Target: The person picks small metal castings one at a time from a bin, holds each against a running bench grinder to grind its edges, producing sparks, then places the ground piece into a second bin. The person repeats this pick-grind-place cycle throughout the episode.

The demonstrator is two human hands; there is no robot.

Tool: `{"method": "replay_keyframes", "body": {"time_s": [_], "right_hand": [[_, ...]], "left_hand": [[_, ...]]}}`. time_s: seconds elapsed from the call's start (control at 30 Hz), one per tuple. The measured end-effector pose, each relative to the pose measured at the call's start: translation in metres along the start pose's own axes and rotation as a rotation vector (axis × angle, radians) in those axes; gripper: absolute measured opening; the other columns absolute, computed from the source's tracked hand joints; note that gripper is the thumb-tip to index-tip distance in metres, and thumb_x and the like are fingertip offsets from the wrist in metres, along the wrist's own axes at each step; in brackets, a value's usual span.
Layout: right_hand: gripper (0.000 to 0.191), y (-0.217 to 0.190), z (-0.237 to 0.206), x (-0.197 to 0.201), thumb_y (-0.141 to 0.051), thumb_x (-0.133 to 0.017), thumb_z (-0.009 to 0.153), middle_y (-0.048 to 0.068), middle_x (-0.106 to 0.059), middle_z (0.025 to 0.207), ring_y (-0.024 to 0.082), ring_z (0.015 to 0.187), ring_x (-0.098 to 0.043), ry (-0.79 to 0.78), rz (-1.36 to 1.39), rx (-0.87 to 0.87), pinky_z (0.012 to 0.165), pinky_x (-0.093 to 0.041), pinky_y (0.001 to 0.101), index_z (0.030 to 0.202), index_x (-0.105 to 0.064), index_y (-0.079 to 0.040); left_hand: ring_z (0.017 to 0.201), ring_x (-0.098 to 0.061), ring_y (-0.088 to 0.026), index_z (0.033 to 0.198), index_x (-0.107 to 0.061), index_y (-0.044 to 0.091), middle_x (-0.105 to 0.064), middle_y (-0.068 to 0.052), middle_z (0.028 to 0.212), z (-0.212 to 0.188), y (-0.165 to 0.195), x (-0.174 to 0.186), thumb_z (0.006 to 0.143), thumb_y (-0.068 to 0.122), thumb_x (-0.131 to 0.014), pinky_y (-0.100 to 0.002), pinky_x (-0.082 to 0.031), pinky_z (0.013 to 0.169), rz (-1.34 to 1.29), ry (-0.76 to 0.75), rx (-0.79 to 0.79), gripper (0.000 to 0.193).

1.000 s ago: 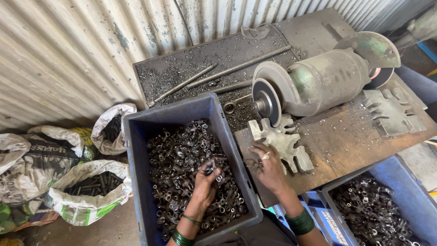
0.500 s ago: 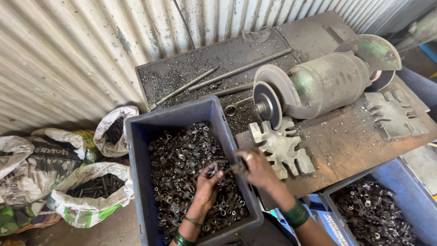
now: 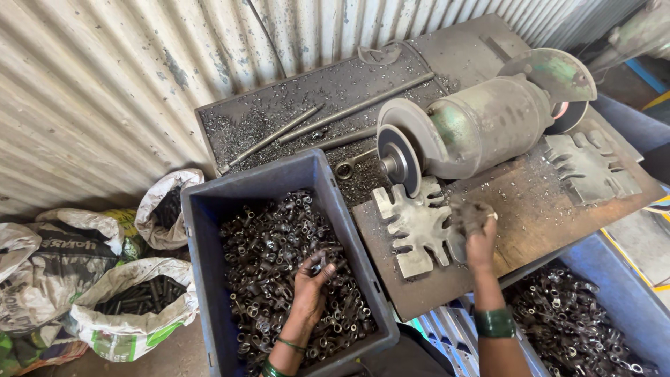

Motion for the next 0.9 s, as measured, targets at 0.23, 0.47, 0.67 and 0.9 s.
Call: {"method": "replay_keyframes", "body": {"time_s": [0.23,0.47,0.67,0.9], "right_hand": [[0.039,-0.027,0.034,-0.042,-0.039,-0.05,0.11,0.018,-0.072,0.125,0.025,0.114,-0.065,-0.364,-0.388,0.21,0.101,-0.049,0.0372,0.125,-0.056,-0.004],[0.047,-0.034,0.03,-0.042,-0.041,-0.04,0.109,0.02,-0.068,0.129,0.037,0.119,-0.064,-0.177,-0.715,0.206,0.102,-0.047,0.0468,0.139,-0.055,-0.008],[0.054,-0.019,0.041,-0.025,-0.028,-0.046,0.107,0.032,-0.051,0.118,0.045,0.104,-0.045,-0.07,-0.436,0.225,0.091,-0.037,0.0557,0.145,-0.053,0.008],[0.059,-0.015,0.002,0.008,-0.051,-0.039,0.106,0.013,-0.07,0.119,0.027,0.114,-0.069,-0.55,0.099,0.15,0.103,-0.052,0.0428,0.13,-0.054,0.001]], "left_hand": [[0.08,-0.064,-0.016,0.12,-0.069,0.009,-0.071,-0.005,0.096,-0.002,0.007,-0.002,0.085,0.0,-0.075,-0.035,-0.059,0.067,-0.012,0.012,0.031,0.037],[0.078,-0.065,-0.016,0.12,-0.069,0.01,-0.072,-0.006,0.092,-0.002,0.005,-0.001,0.084,0.005,-0.077,-0.033,-0.06,0.07,0.056,0.037,0.059,0.038],[0.08,-0.067,-0.018,0.121,-0.068,0.012,-0.071,-0.004,0.093,-0.003,-0.001,0.002,0.085,0.009,-0.076,-0.034,-0.06,0.068,0.065,0.03,0.086,0.037],[0.078,-0.07,-0.022,0.121,-0.065,0.011,-0.074,-0.006,0.102,0.0,0.004,0.003,0.087,0.016,-0.072,-0.035,-0.062,0.066,0.062,0.084,0.056,0.035]]}}
Point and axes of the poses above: each hand's wrist, its own z-axis towards the middle knuckle, its own x-axis out of the back of the hand, y = z × x, the point moved 3 cm from there along z, towards the middle knuckle
